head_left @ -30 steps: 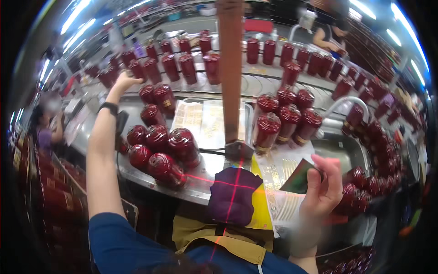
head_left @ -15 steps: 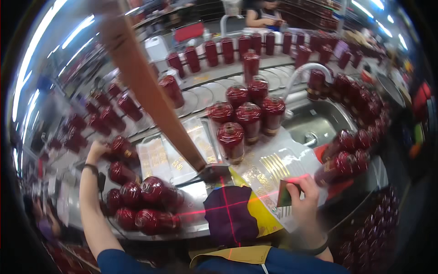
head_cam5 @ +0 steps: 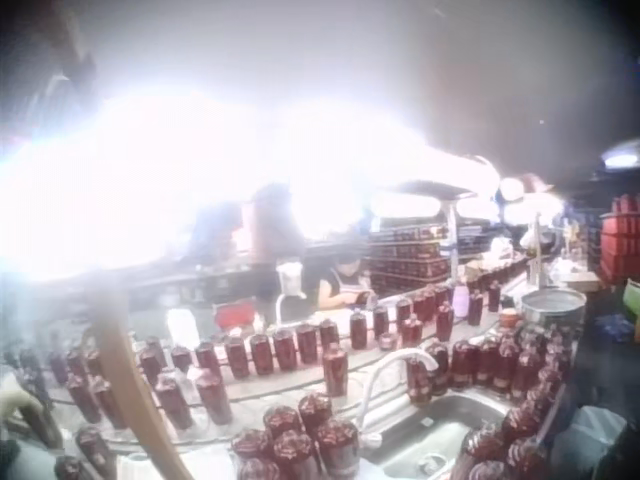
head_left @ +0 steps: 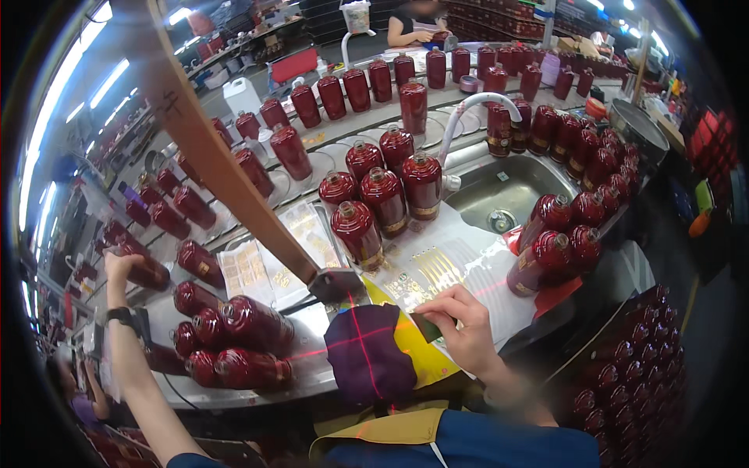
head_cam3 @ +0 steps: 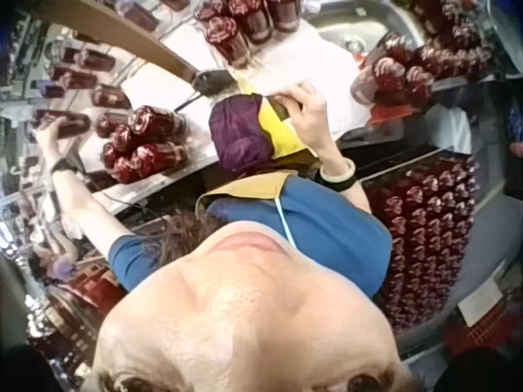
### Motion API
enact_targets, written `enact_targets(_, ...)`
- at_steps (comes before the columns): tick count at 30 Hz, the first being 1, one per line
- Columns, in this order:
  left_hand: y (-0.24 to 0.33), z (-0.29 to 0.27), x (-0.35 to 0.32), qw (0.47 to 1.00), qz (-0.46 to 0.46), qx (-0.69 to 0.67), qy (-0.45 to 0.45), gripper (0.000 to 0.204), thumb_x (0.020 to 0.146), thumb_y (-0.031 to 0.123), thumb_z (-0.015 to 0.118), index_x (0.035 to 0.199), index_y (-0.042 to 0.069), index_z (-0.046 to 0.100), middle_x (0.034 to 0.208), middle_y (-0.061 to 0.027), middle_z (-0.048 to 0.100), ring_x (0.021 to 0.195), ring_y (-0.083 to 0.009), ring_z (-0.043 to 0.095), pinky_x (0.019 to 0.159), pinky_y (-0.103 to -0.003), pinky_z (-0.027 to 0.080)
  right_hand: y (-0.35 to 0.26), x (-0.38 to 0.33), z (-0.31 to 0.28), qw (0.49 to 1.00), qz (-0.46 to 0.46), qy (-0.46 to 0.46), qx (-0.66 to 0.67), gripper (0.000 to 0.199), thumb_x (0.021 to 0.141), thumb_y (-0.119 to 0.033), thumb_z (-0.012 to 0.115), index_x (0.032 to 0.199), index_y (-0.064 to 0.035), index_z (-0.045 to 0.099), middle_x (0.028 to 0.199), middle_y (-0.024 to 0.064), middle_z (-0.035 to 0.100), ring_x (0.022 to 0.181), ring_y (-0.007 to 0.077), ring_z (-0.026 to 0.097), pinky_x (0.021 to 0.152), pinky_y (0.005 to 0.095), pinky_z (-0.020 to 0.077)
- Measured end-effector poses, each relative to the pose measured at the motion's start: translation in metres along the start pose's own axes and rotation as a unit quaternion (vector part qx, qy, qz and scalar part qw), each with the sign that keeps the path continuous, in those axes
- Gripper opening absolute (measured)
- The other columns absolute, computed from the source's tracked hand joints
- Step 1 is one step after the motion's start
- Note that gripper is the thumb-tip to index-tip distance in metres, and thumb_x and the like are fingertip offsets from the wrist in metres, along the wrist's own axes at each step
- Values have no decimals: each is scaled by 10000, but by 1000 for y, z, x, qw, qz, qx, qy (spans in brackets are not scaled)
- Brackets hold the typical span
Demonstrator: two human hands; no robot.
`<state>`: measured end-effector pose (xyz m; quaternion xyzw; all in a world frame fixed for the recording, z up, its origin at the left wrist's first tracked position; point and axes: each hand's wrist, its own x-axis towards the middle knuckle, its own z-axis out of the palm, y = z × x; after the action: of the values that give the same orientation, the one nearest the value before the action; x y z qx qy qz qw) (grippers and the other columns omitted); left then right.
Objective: Applying decorative gold labels to red ceramic liquor bottles by hand.
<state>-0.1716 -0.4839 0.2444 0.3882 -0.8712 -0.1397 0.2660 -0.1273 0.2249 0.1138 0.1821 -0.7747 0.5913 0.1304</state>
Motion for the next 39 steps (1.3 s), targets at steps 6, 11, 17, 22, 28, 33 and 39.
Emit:
enact_targets(6, -14, -96, 17, 985, 55, -158, 38, 330, 664, 171, 919, 920, 43, 754, 850, -61, 747, 736, -169, 709, 672, -314, 541, -2, -6, -1, 995, -20, -52, 83, 160, 914, 40, 698, 1006, -60, 783, 916, 69, 625, 800, 202, 642, 723, 304, 509)
enact_targets(11, 19, -131, -25, 916, 83, -377, 110, 396, 770, 268, 917, 1020, 0, 767, 986, -93, 762, 765, -162, 724, 666, -306, 569, -8, -12, 13, 981, -7, -114, 156, 142, 949, 37, 654, 1024, -46, 741, 970, 64, 586, 854, 182, 615, 769, 297, 490)
enact_targets(17, 57, -132, -168, 796, 27, -581, 168, 475, 870, 289, 836, 1225, -4, 719, 1185, -102, 728, 1040, -221, 714, 925, -364, 583, -21, -17, 20, 962, -32, -218, 159, 251, 938, -219, 756, 1109, -59, 665, 1015, 101, 553, 987, 280, 586, 884, 384, 488)
enact_targets(22, 129, -51, -340, 811, 14, -584, -42, 521, 942, 297, 755, 1344, -1, 609, 1206, -93, 700, 1054, -215, 691, 957, -406, 558, -24, -15, 24, 964, -59, -251, 70, 811, 725, -398, 919, 1390, -119, 547, 1104, 127, 546, 1005, 307, 607, 893, 412, 513)
enact_targets(28, 171, 64, -443, 683, -72, -624, -373, 381, 965, 219, 722, 1233, -42, 650, 1112, -108, 736, 975, -155, 704, 885, -291, 551, -7, -46, 32, 959, -102, -264, 30, 1132, 706, -275, 927, 1612, -59, 282, 1266, 205, 595, 1141, 391, 614, 953, 453, 513)
enact_targets(33, 177, 115, -444, 642, -190, -583, -461, 518, 951, 425, 739, 1185, -30, 654, 1040, -113, 742, 854, -173, 733, 798, -323, 598, 3, -49, 32, 961, -10, -277, -11, 1101, 699, -286, 933, 1583, -26, 332, 1312, 253, 607, 1205, 404, 619, 1019, 441, 504)
enact_targets(39, 182, 141, -429, 626, -212, -582, -474, 566, 945, 462, 738, 1184, -43, 646, 1042, -124, 740, 870, -194, 738, 805, -347, 604, 18, -35, 44, 969, 8, -246, 14, 1026, 680, -260, 947, 1528, 4, 434, 1272, 223, 659, 1227, 342, 630, 1073, 407, 467)
